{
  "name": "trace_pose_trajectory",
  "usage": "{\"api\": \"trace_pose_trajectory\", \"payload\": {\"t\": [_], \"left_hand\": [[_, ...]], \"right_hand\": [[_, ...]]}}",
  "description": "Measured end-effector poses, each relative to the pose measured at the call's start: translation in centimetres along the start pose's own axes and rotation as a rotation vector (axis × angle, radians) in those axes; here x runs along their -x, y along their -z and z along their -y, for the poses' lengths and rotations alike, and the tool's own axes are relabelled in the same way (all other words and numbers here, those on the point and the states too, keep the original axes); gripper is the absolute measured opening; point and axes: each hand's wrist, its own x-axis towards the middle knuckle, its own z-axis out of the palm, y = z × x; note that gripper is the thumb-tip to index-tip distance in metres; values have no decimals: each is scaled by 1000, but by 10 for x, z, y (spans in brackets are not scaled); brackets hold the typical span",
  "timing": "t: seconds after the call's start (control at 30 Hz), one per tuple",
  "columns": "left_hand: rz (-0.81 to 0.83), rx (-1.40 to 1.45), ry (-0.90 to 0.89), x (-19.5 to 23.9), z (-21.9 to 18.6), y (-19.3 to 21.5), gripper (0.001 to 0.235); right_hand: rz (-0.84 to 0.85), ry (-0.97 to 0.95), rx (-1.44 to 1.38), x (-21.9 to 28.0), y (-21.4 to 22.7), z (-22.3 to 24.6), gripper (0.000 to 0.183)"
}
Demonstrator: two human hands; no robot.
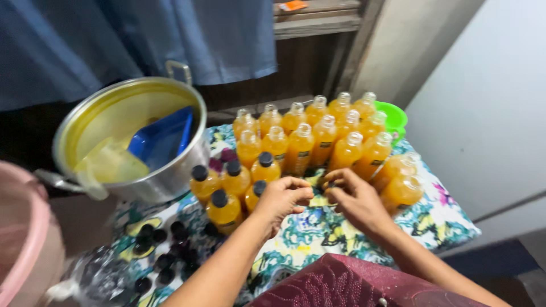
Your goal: The person repeatedly picks up black bottle caps and screws them onto clear plastic bottles filled with orange liquid. The capped bottles are placed back on the table in rows. The person handles the bottles and caps by hand throughout the clip.
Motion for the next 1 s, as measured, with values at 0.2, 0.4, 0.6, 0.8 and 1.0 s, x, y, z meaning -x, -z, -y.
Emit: {"api": "trace_pose_trajectory", "payload": {"t": [0.2, 0.4, 0.6, 0.8, 1.0], "left_hand": [[177, -163, -215, -47, 20, -75, 36], [184, -478, -391, -73, 25, -139, 52], [153, -751, -422, -91, 33, -178, 77], [147, -784, -417, -107, 54, -194, 92], [163, -762, -309, -110, 67, -190, 99]], "right_hand": [[-285, -76, 200, -1, 94, -19, 29], [-404, -106, 306, 5, 145, -37, 31], [-389, -105, 429, 3, 173, -58, 32], [-280, -31, 722, -11, 182, -67, 56], [-211, 28, 779, -22, 172, -73, 58]]}}
